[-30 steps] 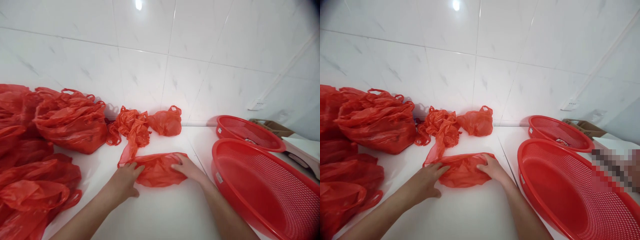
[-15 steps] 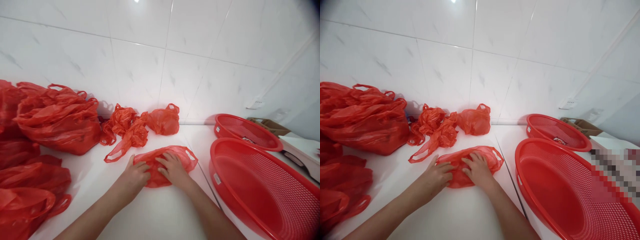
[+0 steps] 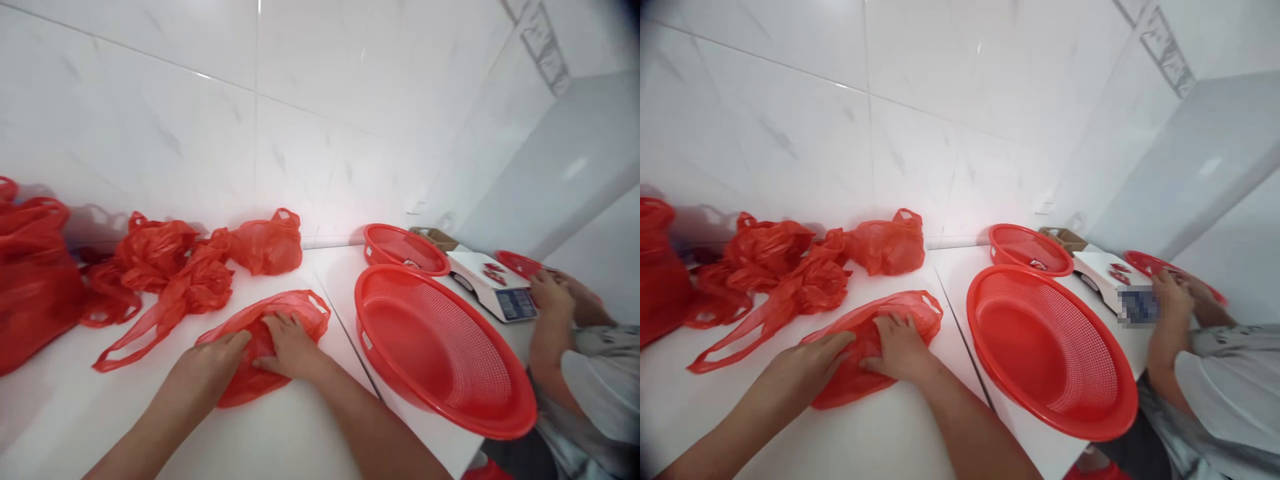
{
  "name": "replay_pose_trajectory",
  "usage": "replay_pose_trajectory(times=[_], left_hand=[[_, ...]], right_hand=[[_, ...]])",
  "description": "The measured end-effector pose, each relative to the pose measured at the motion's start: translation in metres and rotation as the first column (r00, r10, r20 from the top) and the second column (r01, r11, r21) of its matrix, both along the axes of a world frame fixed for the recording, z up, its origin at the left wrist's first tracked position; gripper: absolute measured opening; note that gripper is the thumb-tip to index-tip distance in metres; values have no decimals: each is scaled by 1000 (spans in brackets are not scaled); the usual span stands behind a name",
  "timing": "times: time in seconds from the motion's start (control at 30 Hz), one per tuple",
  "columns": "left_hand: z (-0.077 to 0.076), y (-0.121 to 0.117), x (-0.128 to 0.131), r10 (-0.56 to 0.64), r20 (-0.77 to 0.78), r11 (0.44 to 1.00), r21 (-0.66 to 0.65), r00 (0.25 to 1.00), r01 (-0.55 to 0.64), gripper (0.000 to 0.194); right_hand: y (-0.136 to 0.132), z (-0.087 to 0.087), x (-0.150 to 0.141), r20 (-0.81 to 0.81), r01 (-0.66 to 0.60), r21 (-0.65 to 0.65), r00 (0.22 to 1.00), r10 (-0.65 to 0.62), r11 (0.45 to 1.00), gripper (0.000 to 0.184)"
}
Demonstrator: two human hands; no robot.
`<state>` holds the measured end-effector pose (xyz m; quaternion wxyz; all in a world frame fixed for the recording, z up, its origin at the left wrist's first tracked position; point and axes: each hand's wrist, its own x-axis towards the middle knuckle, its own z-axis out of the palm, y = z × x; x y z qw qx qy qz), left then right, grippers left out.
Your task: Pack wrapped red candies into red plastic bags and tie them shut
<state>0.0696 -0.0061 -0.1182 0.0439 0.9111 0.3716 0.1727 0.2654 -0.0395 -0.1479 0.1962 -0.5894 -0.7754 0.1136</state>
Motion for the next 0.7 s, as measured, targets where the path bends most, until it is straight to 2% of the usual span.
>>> replay_pose_trajectory(times=[0.07,0.13,0.23,0.33,0.43,0.5,0.57,0.63,0.7], left_hand=[[-10,7,-1,9,-86,999,37,996,-6,20],[-17,14,-5,14,-127,997,74,992,-4,17],[-24,22,-13,9,-73,993,118,997,-1,18],[-28,23,-17,10,-9,990,139,1000,-9,20],[-28,18,-16,21,12,990,141,1000,-23,22],[-28,15,-15,43,62,984,170,997,-53,23],[-29,13,-15,63,142,973,213,988,-93,26],[-29,13,-14,67,207,963,244,976,-118,28],[-30,13,-14,52,240,958,261,969,-116,27]], right_hand=[[1,-2,2,42,4,-1,999,-4,1000,67],[3,-4,5,78,-1,-2,997,1,1000,65],[5,-2,6,72,-25,31,997,22,999,64],[-2,8,1,18,-11,183,1000,8,983,48],[-26,28,-6,-64,31,346,998,-9,938,33],[-52,46,-7,-128,63,397,992,-12,916,30],[-82,66,-3,-194,96,401,981,-17,911,30],[-112,88,8,-256,123,345,966,-32,930,30],[-134,109,28,-351,216,295,931,-105,931,27]])
